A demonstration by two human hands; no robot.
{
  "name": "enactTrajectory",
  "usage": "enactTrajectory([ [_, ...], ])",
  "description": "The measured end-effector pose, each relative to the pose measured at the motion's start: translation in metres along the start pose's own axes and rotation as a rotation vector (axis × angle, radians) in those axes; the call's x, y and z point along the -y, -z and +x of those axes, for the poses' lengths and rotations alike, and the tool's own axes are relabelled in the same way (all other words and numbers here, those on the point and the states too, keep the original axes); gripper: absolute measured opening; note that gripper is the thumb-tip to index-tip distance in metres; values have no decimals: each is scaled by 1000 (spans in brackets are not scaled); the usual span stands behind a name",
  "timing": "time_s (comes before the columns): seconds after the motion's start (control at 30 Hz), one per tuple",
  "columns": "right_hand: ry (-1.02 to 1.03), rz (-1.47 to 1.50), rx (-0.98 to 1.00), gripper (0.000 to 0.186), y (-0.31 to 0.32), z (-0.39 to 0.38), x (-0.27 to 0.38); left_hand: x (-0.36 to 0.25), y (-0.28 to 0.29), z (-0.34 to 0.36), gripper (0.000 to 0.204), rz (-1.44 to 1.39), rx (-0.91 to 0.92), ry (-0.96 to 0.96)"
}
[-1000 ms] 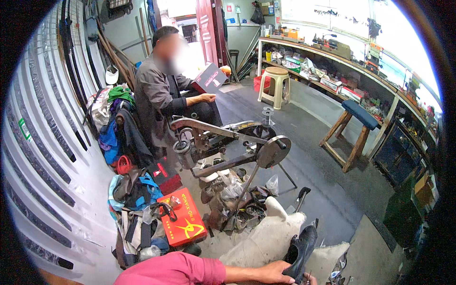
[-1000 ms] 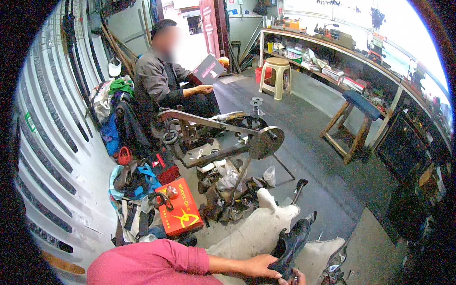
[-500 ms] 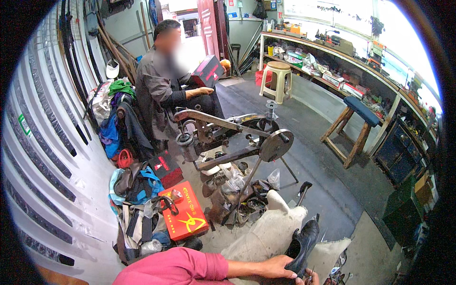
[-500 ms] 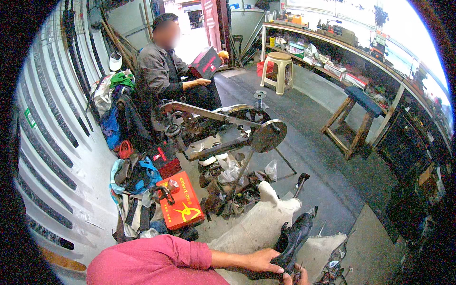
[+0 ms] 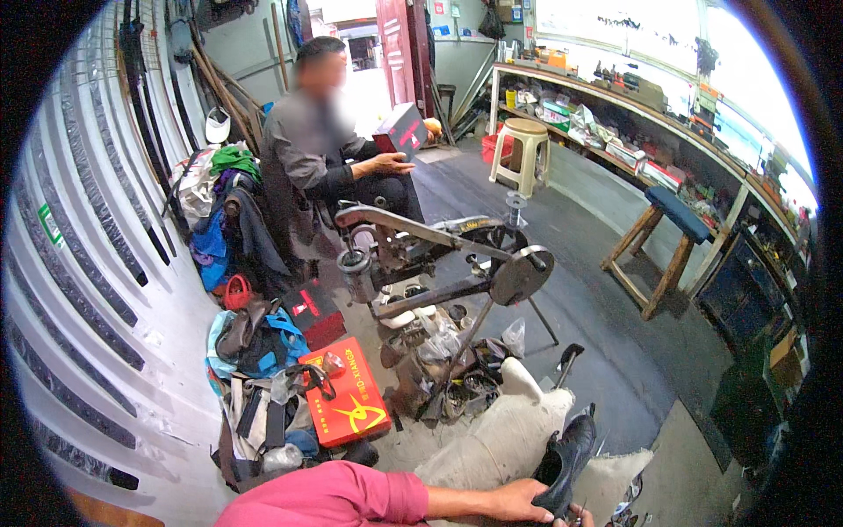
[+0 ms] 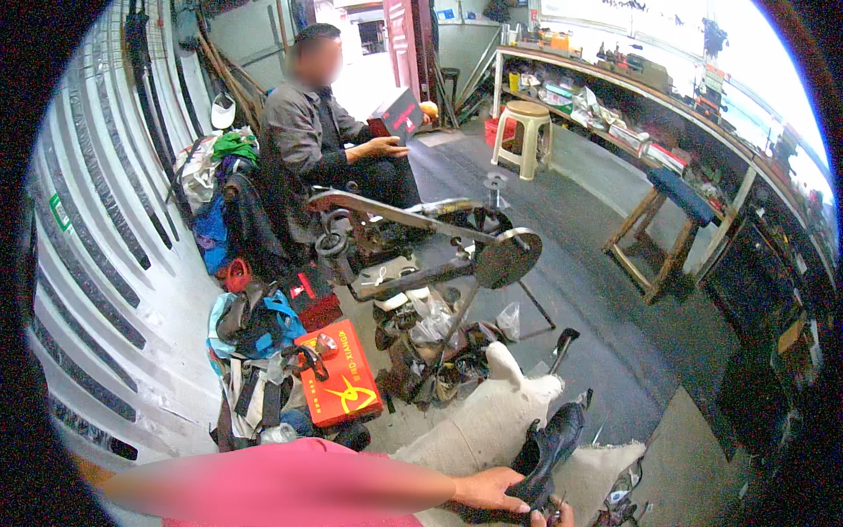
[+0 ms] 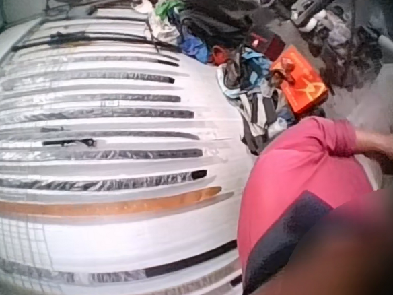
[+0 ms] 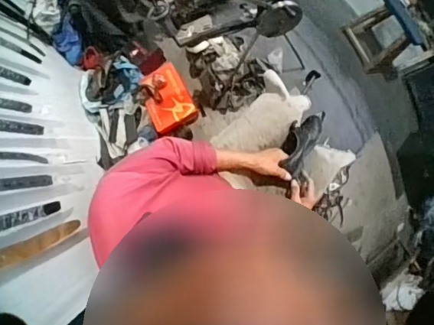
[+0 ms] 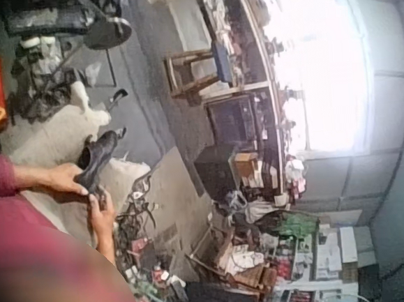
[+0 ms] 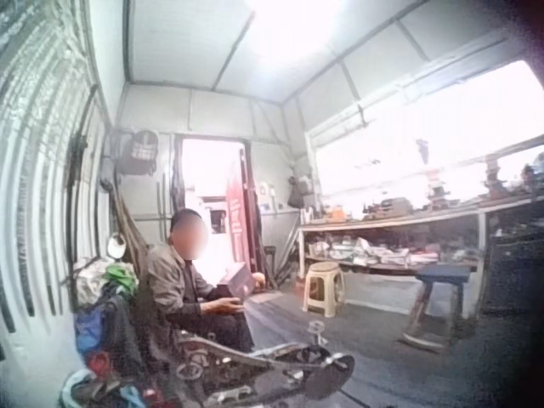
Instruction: The person repairs a black leather shoe by repeatedly inserting a needle and pulling thread through the sole and heel area. The shoe is held on a workbench while the person manipulates the needle and thread by hand.
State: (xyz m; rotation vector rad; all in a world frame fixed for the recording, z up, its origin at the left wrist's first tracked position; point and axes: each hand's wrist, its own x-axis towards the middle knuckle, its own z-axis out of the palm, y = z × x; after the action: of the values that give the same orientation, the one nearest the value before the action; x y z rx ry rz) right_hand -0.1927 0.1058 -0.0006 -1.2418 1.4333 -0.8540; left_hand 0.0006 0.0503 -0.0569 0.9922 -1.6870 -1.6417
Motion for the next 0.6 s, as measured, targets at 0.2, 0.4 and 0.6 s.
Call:
enactTrajectory([
  [0.2, 23, 47, -16, 36, -5, -1, 6, -28, 5, -14, 26, -41, -131, -43],
  [0.4, 12, 125, 0, 35, -8, -5, 8, -47, 7, -19, 24, -132, -94, 0],
  [0.6, 24, 95, 1, 35, -7, -8, 10, -44, 8, -23, 25, -63, -94, -8],
])
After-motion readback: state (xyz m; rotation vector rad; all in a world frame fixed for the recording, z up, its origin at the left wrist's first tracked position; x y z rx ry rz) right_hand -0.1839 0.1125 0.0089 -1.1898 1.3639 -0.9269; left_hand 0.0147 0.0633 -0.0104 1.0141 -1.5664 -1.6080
